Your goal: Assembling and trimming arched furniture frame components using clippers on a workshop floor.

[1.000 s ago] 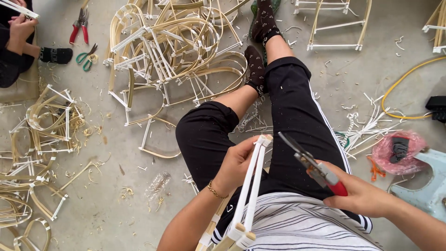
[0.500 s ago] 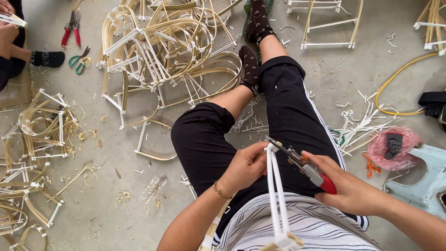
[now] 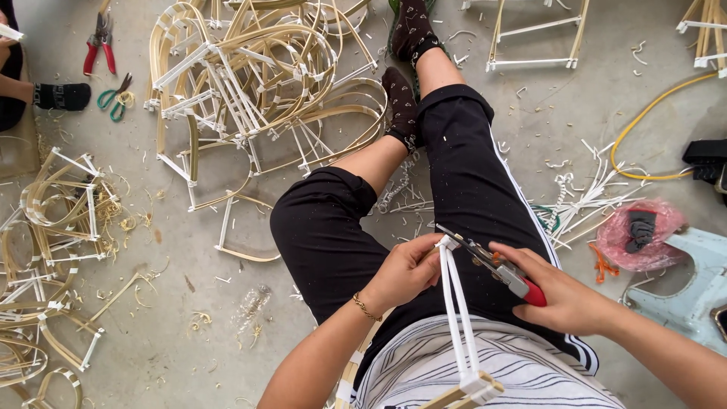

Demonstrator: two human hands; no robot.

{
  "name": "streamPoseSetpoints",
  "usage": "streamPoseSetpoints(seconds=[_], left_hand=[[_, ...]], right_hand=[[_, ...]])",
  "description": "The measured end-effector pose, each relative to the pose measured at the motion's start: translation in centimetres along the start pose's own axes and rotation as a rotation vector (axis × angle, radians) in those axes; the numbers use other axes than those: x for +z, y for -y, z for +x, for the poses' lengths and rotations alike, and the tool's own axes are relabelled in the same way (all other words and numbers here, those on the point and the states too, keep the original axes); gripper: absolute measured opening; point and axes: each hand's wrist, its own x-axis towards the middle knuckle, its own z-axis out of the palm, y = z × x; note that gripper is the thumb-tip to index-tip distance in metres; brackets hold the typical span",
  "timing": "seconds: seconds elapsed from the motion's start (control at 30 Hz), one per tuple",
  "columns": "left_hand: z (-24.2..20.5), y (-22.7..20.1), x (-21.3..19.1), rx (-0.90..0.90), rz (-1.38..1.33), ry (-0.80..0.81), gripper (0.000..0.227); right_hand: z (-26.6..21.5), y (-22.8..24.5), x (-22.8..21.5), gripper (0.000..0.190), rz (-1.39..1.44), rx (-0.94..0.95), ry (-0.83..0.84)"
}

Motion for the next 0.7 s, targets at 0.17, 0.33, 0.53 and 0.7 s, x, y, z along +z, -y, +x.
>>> streamPoseSetpoints(seconds=[0.17,0.33,0.53,0.7], left_hand=[[1.5,1.3,-0.4,-0.029,0.001,-0.002,0.028],[1.7,1.7,-0.8,-0.033,-0.081,0.031,0.026],[2.3,-4.0,-5.2,0.096,-0.390,-0.155,0.031],[2.2,-4.4,-10.1,0.516,-0.231,-0.611,0.040]], right_hand=[[3.1,-5.6,1.2,0.087,-0.058,-0.154,-0.106],[5.7,-8.4,1.7,0.055,-0.160,-0.081,-0.205],[6.7,-12.4,-0.6,0.054,0.329,-0.087,-0.257],[7.6,-18.7,-3.3,0.079,0.015,0.227,-0.795]])
